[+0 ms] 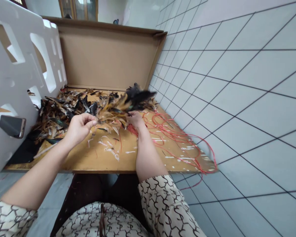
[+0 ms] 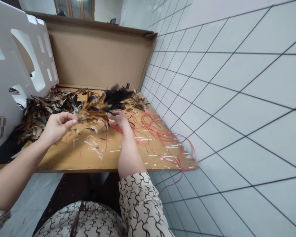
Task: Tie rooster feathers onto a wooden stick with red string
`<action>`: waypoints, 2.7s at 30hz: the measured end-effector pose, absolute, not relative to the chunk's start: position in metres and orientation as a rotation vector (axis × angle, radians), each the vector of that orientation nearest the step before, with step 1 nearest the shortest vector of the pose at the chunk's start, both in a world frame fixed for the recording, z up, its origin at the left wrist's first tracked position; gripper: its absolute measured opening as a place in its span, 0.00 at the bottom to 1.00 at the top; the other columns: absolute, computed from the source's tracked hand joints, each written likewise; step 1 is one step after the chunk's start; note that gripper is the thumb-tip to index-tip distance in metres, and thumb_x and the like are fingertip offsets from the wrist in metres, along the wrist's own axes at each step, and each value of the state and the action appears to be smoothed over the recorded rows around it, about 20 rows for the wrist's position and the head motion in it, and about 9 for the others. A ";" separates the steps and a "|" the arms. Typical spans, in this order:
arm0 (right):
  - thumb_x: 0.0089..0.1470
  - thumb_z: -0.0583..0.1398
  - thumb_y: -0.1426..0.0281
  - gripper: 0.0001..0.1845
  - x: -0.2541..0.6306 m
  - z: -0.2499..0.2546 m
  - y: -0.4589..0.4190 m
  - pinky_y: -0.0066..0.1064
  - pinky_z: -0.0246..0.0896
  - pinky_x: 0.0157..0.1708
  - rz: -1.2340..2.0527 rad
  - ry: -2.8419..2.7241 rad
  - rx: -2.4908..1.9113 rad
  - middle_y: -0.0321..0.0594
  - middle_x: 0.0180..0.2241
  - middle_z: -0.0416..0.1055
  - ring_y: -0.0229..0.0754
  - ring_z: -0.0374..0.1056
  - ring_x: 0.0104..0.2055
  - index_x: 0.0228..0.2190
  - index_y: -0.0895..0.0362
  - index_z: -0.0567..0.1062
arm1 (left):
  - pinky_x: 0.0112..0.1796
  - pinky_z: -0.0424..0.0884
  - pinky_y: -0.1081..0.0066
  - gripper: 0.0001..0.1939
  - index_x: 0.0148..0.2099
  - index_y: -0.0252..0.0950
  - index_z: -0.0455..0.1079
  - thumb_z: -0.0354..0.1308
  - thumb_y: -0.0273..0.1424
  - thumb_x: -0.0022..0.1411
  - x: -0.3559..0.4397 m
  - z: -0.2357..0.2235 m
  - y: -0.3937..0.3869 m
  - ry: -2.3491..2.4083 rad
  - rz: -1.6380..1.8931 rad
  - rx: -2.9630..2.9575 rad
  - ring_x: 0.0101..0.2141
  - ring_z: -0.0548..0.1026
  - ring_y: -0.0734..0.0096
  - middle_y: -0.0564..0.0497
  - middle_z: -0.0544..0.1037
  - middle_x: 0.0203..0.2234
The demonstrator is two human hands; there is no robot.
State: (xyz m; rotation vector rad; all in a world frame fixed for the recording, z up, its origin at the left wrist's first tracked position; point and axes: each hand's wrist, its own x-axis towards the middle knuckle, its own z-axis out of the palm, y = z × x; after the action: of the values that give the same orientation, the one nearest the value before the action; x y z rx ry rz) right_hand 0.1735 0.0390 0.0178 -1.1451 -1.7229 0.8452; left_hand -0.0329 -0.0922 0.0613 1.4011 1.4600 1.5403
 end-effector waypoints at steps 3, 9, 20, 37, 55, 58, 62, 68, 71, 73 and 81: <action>0.36 0.59 0.76 0.07 0.172 0.022 0.035 0.27 0.56 0.23 0.910 -1.814 -1.253 0.31 0.12 0.61 0.33 0.57 0.19 0.12 0.59 0.68 | 0.15 0.53 0.79 0.04 0.18 0.32 0.68 0.61 0.24 0.38 -0.028 0.068 -0.087 1.284 1.557 1.114 0.13 0.58 0.82 0.54 0.67 0.11; 0.32 0.56 0.82 0.15 0.158 0.036 0.013 0.28 0.60 0.38 1.054 -1.865 -1.073 0.35 0.29 0.74 0.37 0.67 0.33 0.26 0.59 0.76 | 0.13 0.47 0.82 0.07 0.16 0.29 0.64 0.57 0.19 0.41 -0.016 0.059 -0.069 1.087 1.444 0.807 0.12 0.56 0.85 0.52 0.66 0.12; 0.51 0.55 0.64 0.13 0.108 0.019 -0.021 0.19 0.43 0.14 1.571 -1.636 -0.892 0.29 0.14 0.61 0.27 0.51 0.14 0.21 0.59 0.67 | 0.11 0.47 0.85 0.12 0.19 0.28 0.62 0.47 0.13 0.50 -0.009 0.040 -0.058 1.021 1.412 0.495 0.12 0.56 0.86 0.52 0.64 0.12; 0.42 0.53 0.77 0.07 0.094 0.012 -0.025 0.25 0.58 0.28 1.130 -1.663 -0.818 0.31 0.19 0.66 0.32 0.62 0.23 0.18 0.59 0.68 | 0.11 0.46 0.84 0.10 0.15 0.28 0.64 0.58 0.17 0.43 -0.006 0.027 -0.059 1.094 1.624 0.573 0.10 0.56 0.87 0.52 0.65 0.09; 0.43 0.56 0.69 0.06 0.144 0.082 0.007 0.24 0.53 0.22 0.996 -1.745 -0.879 0.31 0.17 0.64 0.31 0.57 0.19 0.22 0.59 0.71 | 0.12 0.49 0.82 0.10 0.15 0.28 0.65 0.59 0.19 0.44 0.013 0.070 -0.007 0.887 1.597 0.753 0.11 0.58 0.86 0.52 0.67 0.10; 0.46 0.54 0.67 0.10 0.167 0.072 0.026 0.24 0.50 0.21 0.813 -1.661 -1.180 0.31 0.16 0.62 0.31 0.54 0.18 0.20 0.59 0.70 | 0.12 0.48 0.83 0.10 0.16 0.28 0.64 0.59 0.19 0.45 0.008 0.067 0.003 0.868 1.529 0.677 0.11 0.58 0.86 0.53 0.66 0.10; 0.47 0.54 0.66 0.16 0.190 0.053 0.046 0.26 0.48 0.22 0.447 -1.700 -1.826 0.34 0.14 0.60 0.35 0.58 0.20 0.13 0.58 0.65 | 0.12 0.48 0.83 0.10 0.17 0.28 0.63 0.58 0.19 0.47 0.003 0.068 0.014 0.863 1.445 0.595 0.11 0.57 0.86 0.53 0.66 0.11; 0.49 0.54 0.56 0.19 0.179 0.037 0.052 0.31 0.57 0.30 0.318 -1.941 -2.247 0.49 0.30 0.74 0.48 0.70 0.37 0.26 0.58 0.75 | 0.12 0.48 0.84 0.09 0.20 0.29 0.63 0.59 0.20 0.48 0.004 0.068 0.028 0.811 1.409 0.542 0.13 0.58 0.86 0.53 0.66 0.13; 0.49 0.54 0.56 0.21 0.172 0.033 0.055 0.33 0.60 0.34 0.342 -1.957 -2.356 0.54 0.37 0.74 0.50 0.70 0.42 0.34 0.59 0.76 | 0.13 0.48 0.84 0.09 0.21 0.30 0.63 0.60 0.20 0.47 0.005 0.066 0.034 0.761 1.384 0.545 0.13 0.57 0.87 0.54 0.65 0.13; 0.49 0.55 0.58 0.21 0.172 0.032 0.057 0.33 0.61 0.35 0.369 -1.943 -2.391 0.55 0.39 0.73 0.50 0.69 0.44 0.36 0.60 0.75 | 0.13 0.48 0.85 0.08 0.21 0.29 0.63 0.61 0.21 0.47 0.006 0.065 0.036 0.734 1.368 0.546 0.13 0.57 0.87 0.55 0.65 0.13; 0.44 0.57 0.65 0.13 0.183 0.027 0.067 0.30 0.59 0.30 0.482 -1.847 -2.384 0.50 0.34 0.74 0.47 0.70 0.38 0.31 0.59 0.75 | 0.12 0.48 0.86 0.08 0.22 0.29 0.63 0.58 0.20 0.50 0.008 0.062 0.043 0.685 1.312 0.521 0.12 0.55 0.89 0.55 0.63 0.14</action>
State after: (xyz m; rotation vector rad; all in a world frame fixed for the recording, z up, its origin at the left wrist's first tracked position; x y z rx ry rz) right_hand 0.1827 0.0667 0.0274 -2.3836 -1.8470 0.4823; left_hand 0.0076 0.0431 0.0619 0.5212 0.6847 1.3124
